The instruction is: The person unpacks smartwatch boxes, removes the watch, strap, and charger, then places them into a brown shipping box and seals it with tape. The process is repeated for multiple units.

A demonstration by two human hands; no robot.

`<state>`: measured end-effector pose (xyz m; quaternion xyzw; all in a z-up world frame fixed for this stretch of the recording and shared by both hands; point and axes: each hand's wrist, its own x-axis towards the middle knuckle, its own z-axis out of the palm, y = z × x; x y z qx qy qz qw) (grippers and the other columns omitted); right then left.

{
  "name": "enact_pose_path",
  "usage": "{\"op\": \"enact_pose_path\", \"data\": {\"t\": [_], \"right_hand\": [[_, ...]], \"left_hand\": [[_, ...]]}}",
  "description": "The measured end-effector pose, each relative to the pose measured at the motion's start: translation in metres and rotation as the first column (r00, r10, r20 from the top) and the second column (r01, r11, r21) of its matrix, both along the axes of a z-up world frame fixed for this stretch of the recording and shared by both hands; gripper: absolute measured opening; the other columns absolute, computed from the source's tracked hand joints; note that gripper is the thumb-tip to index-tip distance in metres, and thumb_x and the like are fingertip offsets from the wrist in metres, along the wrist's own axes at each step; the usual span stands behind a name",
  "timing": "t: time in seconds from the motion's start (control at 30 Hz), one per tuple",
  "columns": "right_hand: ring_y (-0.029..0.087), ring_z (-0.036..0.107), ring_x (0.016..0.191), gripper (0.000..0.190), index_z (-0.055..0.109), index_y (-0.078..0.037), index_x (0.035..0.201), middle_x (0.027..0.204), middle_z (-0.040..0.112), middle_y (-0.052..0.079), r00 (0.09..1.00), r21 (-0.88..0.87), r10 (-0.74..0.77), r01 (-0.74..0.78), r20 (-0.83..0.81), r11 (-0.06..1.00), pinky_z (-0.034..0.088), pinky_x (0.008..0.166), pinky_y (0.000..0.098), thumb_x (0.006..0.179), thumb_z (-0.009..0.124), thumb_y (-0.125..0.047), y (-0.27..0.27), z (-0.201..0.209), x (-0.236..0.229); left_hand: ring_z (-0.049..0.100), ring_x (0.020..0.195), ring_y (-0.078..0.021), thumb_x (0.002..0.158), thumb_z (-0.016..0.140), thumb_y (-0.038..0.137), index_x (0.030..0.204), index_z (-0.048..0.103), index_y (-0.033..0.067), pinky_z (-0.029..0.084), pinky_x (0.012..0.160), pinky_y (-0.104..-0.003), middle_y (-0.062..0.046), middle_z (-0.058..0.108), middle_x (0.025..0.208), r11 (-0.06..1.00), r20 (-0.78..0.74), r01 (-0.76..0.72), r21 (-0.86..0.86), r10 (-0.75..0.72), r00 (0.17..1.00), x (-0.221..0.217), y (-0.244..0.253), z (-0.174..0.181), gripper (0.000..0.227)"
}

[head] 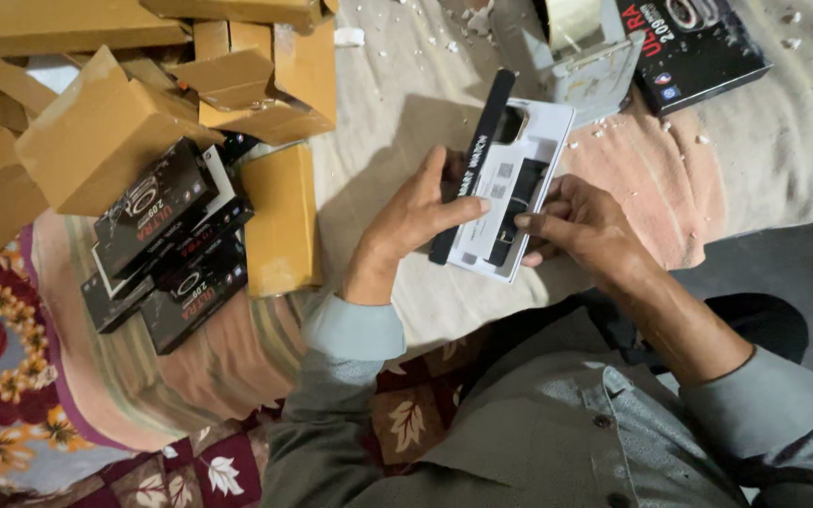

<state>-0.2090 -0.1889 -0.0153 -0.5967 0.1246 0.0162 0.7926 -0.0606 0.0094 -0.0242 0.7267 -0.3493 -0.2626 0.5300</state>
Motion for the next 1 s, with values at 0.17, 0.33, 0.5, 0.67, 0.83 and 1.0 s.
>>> {"op": "enact_pose_path", "data": {"t": [0.17,0.33,0.5,0.67,0.83,1.0], "right_hand": [[0.02,0.072,0.076,0.03,0.055,0.006,0.117,0.096,0.068,0.016,1.0,-0.046,0.028,-0.029,-0.012,0.999,0.063,0.067,0.0318,0.094,0.069,-0.006,0.007,0.01,0.0],[0.016,0.072,0.084,0.036,0.055,0.002,0.131,0.102,0.071,0.008,0.998,0.046,0.006,-0.008,0.062,0.999,0.063,0.072,0.0312,0.1,0.059,-0.015,0.009,0.015,-0.001],[0.015,0.064,0.081,0.04,0.065,0.005,0.134,0.097,0.068,0.009,0.998,-0.032,-0.047,0.049,0.049,0.998,0.056,0.073,0.0318,0.112,0.05,-0.024,0.006,0.011,-0.001],[0.02,0.073,0.087,0.041,0.062,0.004,0.132,0.106,0.074,0.011,0.996,0.07,0.015,-0.022,0.092,0.997,0.06,0.081,0.0346,0.101,0.052,-0.021,0.001,0.006,-0.003],[0.024,0.077,0.087,0.037,0.058,0.007,0.125,0.104,0.074,0.016,0.989,0.238,-0.089,0.06,0.115,0.969,0.067,0.077,0.0389,0.098,0.055,-0.018,-0.004,0.007,-0.012],[0.022,0.074,0.089,0.027,0.058,0.005,0.123,0.108,0.069,0.014,0.965,0.091,-0.253,0.246,0.073,0.965,0.067,0.072,0.0352,0.099,0.061,-0.007,0.0,0.001,-0.011]], "left_hand": [[0.05,0.14,-0.0293,0.09,0.083,0.041,0.159,0.033,0.002,0.04,0.122,-0.042,-0.018,0.051,0.149,0.972,0.167,0.086,-0.218,-0.049,0.985,-0.018,-0.007,0.006,0.094],[0.048,0.127,-0.0361,0.079,0.086,0.036,0.167,0.026,0.019,0.041,0.117,-0.044,-0.021,0.055,0.145,0.995,0.41,-0.089,0.043,0.064,0.91,-0.044,-0.011,0.029,0.108],[0.045,0.127,-0.0422,0.069,0.09,0.032,0.165,0.025,0.0241,0.039,0.116,-0.047,-0.023,0.052,0.145,0.992,0.519,-0.099,0.073,0.047,0.854,-0.058,-0.023,0.042,0.116],[0.041,0.132,-0.0479,0.065,0.087,0.025,0.164,0.02,0.0312,0.037,0.116,-0.051,-0.026,0.04,0.146,0.988,0.536,-0.109,0.113,0.032,0.843,-0.065,-0.024,0.04,0.121],[0.042,0.132,-0.0451,0.062,0.086,0.021,0.159,0.03,0.0422,0.036,0.115,-0.053,-0.023,0.036,0.152,0.966,0.696,-0.039,0.256,-0.156,0.701,-0.062,-0.008,0.042,0.114],[0.04,0.136,-0.0419,0.061,0.086,0.019,0.157,0.034,0.0385,0.033,0.112,-0.053,-0.022,0.037,0.152,0.955,0.768,-0.052,0.291,-0.201,0.608,-0.059,0.0,0.045,0.112]]}}
